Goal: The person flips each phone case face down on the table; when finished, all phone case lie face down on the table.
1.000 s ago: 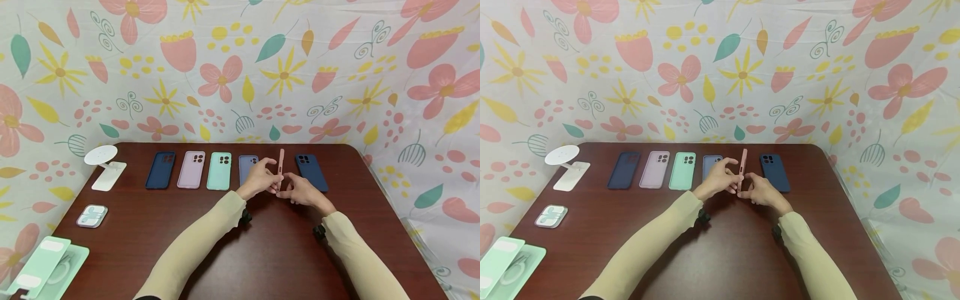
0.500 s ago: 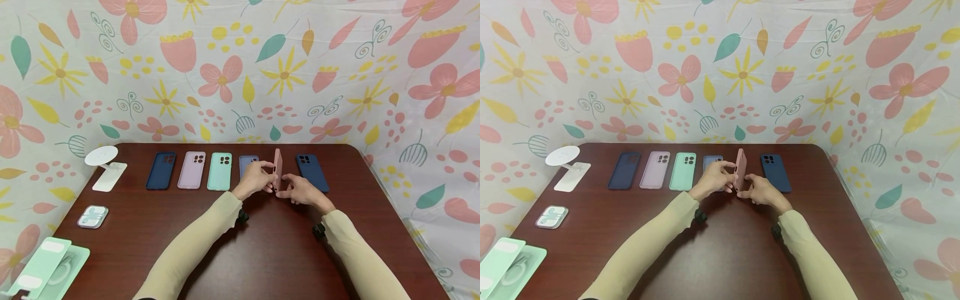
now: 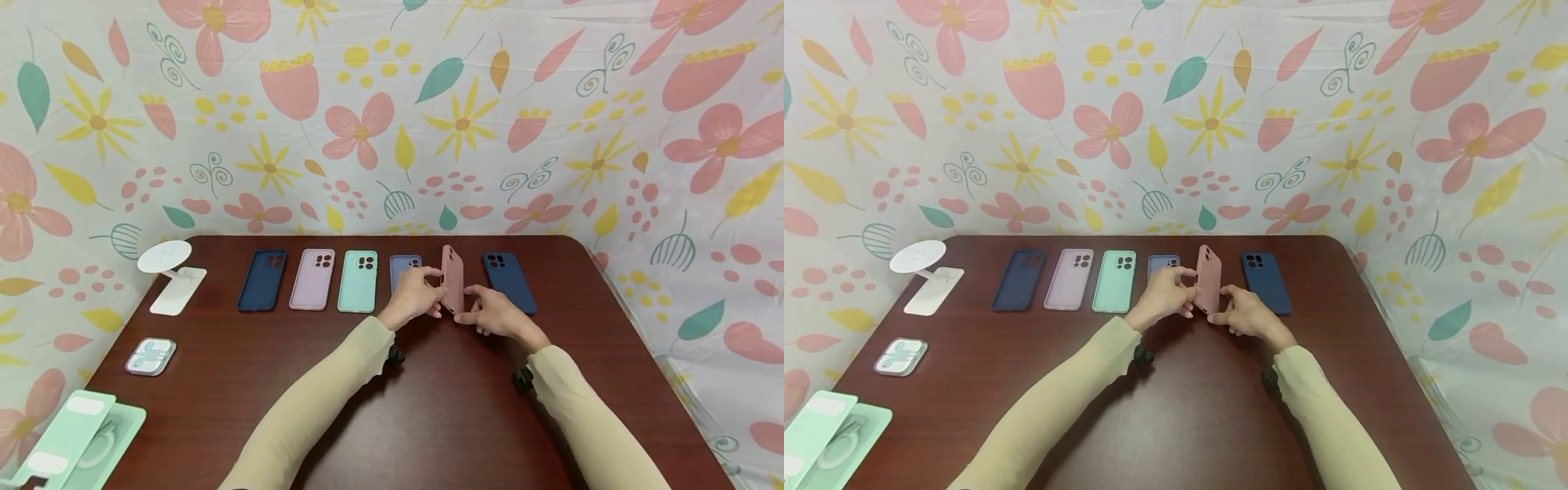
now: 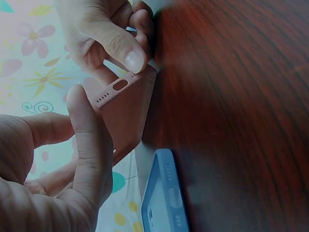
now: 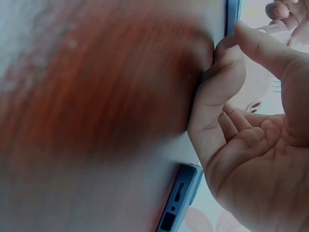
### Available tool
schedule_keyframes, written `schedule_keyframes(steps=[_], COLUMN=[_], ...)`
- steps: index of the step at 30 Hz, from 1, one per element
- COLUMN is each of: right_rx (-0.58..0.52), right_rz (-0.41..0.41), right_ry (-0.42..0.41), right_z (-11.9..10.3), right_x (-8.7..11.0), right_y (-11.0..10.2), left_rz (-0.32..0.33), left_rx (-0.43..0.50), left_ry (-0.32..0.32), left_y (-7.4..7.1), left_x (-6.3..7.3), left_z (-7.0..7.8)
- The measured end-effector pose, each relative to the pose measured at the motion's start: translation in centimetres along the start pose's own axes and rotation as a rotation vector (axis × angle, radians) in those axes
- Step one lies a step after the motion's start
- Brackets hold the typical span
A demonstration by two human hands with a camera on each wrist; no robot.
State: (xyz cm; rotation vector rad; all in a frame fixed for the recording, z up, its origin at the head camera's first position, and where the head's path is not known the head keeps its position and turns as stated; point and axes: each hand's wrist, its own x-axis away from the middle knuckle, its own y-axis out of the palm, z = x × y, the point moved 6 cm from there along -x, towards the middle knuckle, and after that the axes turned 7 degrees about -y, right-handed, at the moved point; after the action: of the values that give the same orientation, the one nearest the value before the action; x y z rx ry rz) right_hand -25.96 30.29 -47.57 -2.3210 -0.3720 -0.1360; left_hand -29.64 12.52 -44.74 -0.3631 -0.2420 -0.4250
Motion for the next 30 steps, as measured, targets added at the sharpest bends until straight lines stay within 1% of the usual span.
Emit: schedule_keyframes(steps=[7, 12, 13, 16, 20, 22, 23, 26, 30], right_rx=[-0.008, -0.018, -0.017, -0.007, 0.013, 0.019, 0.020, 0.017, 0.011], right_rz=[0.014, 0.026, 0.029, 0.038, 0.049, 0.049, 0.048, 0.048, 0.052], right_ry=[0.021, 0.036, 0.039, 0.043, 0.046, 0.054, 0.058, 0.070, 0.069], right_z=[0.3, 0.5, 0.6, 0.7, 0.9, 0.9, 1.0, 1.0, 1.1], right_x=[0.5, 0.8, 0.8, 0.9, 0.9, 1.0, 1.0, 1.1, 1.1], right_y=[-0.2, -0.3, -0.3, -0.4, -0.5, -0.6, -0.6, -0.6, -0.7], left_rz=[0.024, 0.021, 0.014, 0.018, 0.006, -0.005, -0.013, -0.005, -0.007], left_rx=[-0.101, -0.168, -0.182, -0.236, -0.309, -0.331, -0.332, -0.364, -0.393], left_ry=[-0.009, -0.050, -0.064, -0.084, -0.097, -0.104, -0.107, -0.104, -0.117], left_y=[0.8, 1.4, 1.5, 2.4, 3.6, 4.0, 4.2, 4.6, 4.8], left_x=[-0.1, -0.7, -1.0, -2.8, -5.1, -5.6, -5.7, -5.8, -5.4], left_z=[-0.4, -0.8, -1.0, -2.4, -4.2, -4.5, -4.6, -4.7, -4.2])
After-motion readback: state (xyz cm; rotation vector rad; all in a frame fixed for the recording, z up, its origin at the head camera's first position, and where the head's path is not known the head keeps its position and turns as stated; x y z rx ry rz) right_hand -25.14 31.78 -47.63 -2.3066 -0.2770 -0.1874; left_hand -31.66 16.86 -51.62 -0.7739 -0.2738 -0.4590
